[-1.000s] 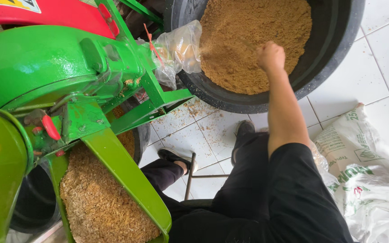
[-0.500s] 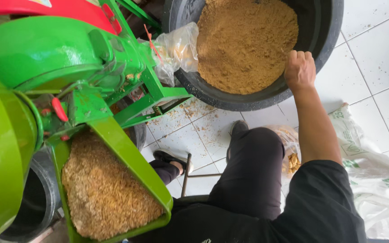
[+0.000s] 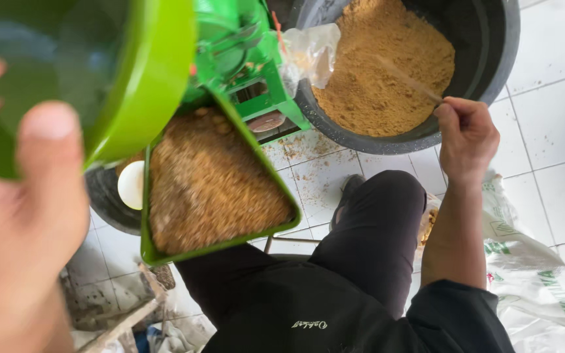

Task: The person operates a green grinding machine, using a wooden stick to push brown grain-like material from a hopper into the grinding mechanism. The processed material falls into a large black basin below. The person repeatedly scoops and pushes the material to ensure continuous processing.

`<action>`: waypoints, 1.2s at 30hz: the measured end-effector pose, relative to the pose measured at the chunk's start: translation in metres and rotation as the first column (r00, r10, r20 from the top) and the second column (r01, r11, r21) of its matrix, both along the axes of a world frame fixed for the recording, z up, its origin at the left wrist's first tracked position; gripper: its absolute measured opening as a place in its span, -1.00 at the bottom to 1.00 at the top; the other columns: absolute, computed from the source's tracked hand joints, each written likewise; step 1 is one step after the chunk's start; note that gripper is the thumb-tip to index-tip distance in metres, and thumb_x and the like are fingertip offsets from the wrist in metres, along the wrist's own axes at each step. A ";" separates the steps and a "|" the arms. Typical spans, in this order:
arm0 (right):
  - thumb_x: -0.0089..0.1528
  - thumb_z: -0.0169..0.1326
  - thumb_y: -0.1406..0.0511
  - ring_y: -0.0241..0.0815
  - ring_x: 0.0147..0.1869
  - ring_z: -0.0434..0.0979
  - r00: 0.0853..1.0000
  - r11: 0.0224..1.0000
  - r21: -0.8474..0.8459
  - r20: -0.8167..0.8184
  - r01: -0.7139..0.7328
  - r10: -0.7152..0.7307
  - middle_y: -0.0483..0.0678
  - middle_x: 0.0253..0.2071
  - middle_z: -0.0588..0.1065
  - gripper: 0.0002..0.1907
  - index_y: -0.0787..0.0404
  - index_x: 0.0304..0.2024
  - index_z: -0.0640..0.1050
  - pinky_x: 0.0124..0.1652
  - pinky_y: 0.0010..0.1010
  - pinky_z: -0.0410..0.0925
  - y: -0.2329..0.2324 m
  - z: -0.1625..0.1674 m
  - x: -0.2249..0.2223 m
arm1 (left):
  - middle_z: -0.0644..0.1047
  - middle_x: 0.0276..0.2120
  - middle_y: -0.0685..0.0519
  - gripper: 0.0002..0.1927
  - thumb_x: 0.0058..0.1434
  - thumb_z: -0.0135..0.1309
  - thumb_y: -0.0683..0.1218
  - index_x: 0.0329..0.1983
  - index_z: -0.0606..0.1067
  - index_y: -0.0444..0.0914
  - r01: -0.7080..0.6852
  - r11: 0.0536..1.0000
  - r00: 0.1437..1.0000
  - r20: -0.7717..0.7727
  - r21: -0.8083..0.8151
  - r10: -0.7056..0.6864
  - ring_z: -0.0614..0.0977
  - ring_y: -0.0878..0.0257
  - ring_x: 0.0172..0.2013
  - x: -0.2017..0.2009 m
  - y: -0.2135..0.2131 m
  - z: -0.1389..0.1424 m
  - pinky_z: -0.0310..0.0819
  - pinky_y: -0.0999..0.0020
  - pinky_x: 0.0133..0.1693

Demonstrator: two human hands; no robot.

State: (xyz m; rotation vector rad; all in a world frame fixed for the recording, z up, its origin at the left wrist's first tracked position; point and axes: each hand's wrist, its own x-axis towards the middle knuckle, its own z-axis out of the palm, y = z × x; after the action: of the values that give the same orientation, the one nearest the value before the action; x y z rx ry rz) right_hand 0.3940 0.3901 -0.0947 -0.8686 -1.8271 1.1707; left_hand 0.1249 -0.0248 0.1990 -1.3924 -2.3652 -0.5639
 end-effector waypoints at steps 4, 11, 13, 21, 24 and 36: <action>0.43 0.24 0.46 -0.43 -0.33 0.50 0.898 0.906 0.181 -0.159 -0.382 0.410 -0.07 -0.22 0.60 -0.93 0.25 -0.10 0.59 -0.40 -0.62 0.34 -0.068 0.108 -0.008 | 0.42 0.11 -0.14 -0.59 0.51 0.07 -0.05 0.24 0.33 -0.41 0.154 0.955 0.987 -0.079 0.254 -0.138 0.48 0.13 0.06 -0.003 0.038 0.006 0.38 0.30 0.07; 0.27 0.26 0.42 -0.07 -0.21 0.56 0.857 0.481 0.719 0.333 -0.501 0.394 -0.02 -0.29 0.56 -0.95 0.25 -0.24 0.61 -0.17 -0.27 0.45 -0.185 0.184 -0.078 | 0.49 -0.09 -0.07 -0.69 0.40 0.11 -0.09 0.11 0.41 -0.35 0.330 0.732 0.943 -0.234 0.595 -0.235 0.50 0.05 -0.06 0.034 0.004 -0.036 0.43 0.21 -0.03; 0.28 0.20 0.39 -0.04 -0.26 0.53 0.854 0.413 0.750 0.416 -0.517 0.312 0.00 -0.37 0.52 -0.95 0.26 -0.28 0.60 -0.20 -0.23 0.45 -0.201 0.178 -0.104 | 0.51 -0.10 -0.04 -0.70 0.39 0.09 -0.12 0.12 0.42 -0.34 0.270 0.709 0.962 -0.152 0.652 -0.226 0.53 0.09 -0.07 0.046 -0.008 -0.068 0.46 0.26 -0.04; 0.28 0.13 0.35 0.08 -0.28 0.56 0.841 0.465 0.719 0.527 -0.517 0.120 0.10 -0.40 0.54 -0.82 0.27 -0.43 0.55 -0.25 -0.14 0.47 -0.208 0.134 -0.147 | 0.49 -0.05 -0.12 -0.63 0.41 0.13 -0.16 0.21 0.38 -0.39 -0.015 0.770 0.988 0.129 0.638 -0.087 0.50 0.04 0.02 0.056 -0.027 -0.143 0.46 0.13 0.08; 0.30 0.10 0.34 0.09 -0.30 0.59 0.803 0.476 0.675 0.584 -0.563 0.121 0.10 -0.39 0.56 -0.84 0.27 -0.38 0.58 -0.25 -0.11 0.49 -0.210 0.135 -0.152 | 0.49 -0.07 -0.12 -0.64 0.43 0.12 -0.15 0.20 0.38 -0.39 -0.039 0.794 0.996 0.088 0.606 -0.018 0.49 0.01 0.00 0.053 -0.025 -0.149 0.44 0.11 0.07; 0.30 -0.02 0.34 0.01 -0.51 0.59 0.597 0.550 0.499 0.803 -0.670 -0.002 0.15 -0.51 0.57 -0.74 0.30 -0.43 0.60 -0.49 -0.18 0.48 -0.213 0.142 -0.172 | 0.47 -0.17 -0.11 -0.67 0.41 0.08 -0.12 0.16 0.42 -0.37 -0.118 0.914 0.992 0.077 0.388 0.096 0.47 -0.01 -0.13 0.052 -0.027 -0.151 0.40 0.09 -0.04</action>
State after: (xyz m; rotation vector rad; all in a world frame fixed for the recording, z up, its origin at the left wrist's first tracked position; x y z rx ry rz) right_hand 0.2217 0.1770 0.0472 -0.3993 -2.9743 0.0150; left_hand 0.1766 -0.0518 0.0479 -1.0721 -2.1919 -0.9931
